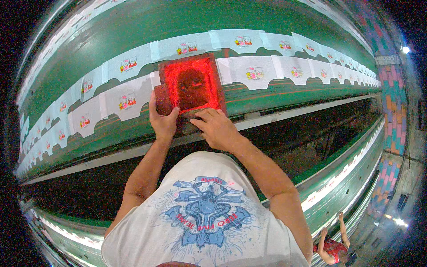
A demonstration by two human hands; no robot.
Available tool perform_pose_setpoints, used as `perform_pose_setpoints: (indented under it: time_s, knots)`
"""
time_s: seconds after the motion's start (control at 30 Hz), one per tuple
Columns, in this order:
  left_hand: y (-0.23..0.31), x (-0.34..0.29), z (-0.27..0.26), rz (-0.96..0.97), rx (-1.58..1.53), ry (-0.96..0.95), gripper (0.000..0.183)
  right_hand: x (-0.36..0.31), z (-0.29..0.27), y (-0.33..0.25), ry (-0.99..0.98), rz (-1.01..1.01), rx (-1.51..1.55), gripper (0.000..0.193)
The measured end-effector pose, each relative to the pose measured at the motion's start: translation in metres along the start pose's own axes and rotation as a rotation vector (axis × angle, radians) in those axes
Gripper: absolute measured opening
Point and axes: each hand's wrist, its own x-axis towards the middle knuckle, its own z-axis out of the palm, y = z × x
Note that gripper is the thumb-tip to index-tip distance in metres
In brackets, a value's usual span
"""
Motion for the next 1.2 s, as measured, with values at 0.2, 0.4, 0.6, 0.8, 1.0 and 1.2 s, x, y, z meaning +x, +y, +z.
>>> perform_pose_setpoints:
  time_s: [0.2,0.4,0.6,0.8,1.0,1.2]
  knots:
    - [0.015,0.000,0.002,-0.063,-0.064,0.016,0.098,-0.028,0.008,0.022,0.443,0.216,0.161,0.055]
    - [0.042,-0.010,0.038,0.051,-0.070,0.039,0.096,-0.065,0.007,0.066,0.564,0.348,0.559,0.047]
    - [0.059,-0.021,0.124,0.042,0.009,0.007,0.095,-0.115,-0.020,0.132,0.592,0.327,0.522,0.045]
    - [0.070,-0.044,0.213,-0.039,-0.095,-0.009,0.098,-0.168,-0.048,0.208,0.599,0.314,0.565,0.049]
    - [0.066,-0.056,0.250,-0.034,-0.108,0.042,0.104,-0.196,-0.068,0.246,0.547,0.277,0.612,0.049]
    - [0.058,-0.052,0.250,-0.118,-0.140,0.011,0.107,-0.193,-0.075,0.245,0.555,0.092,0.415,0.049]
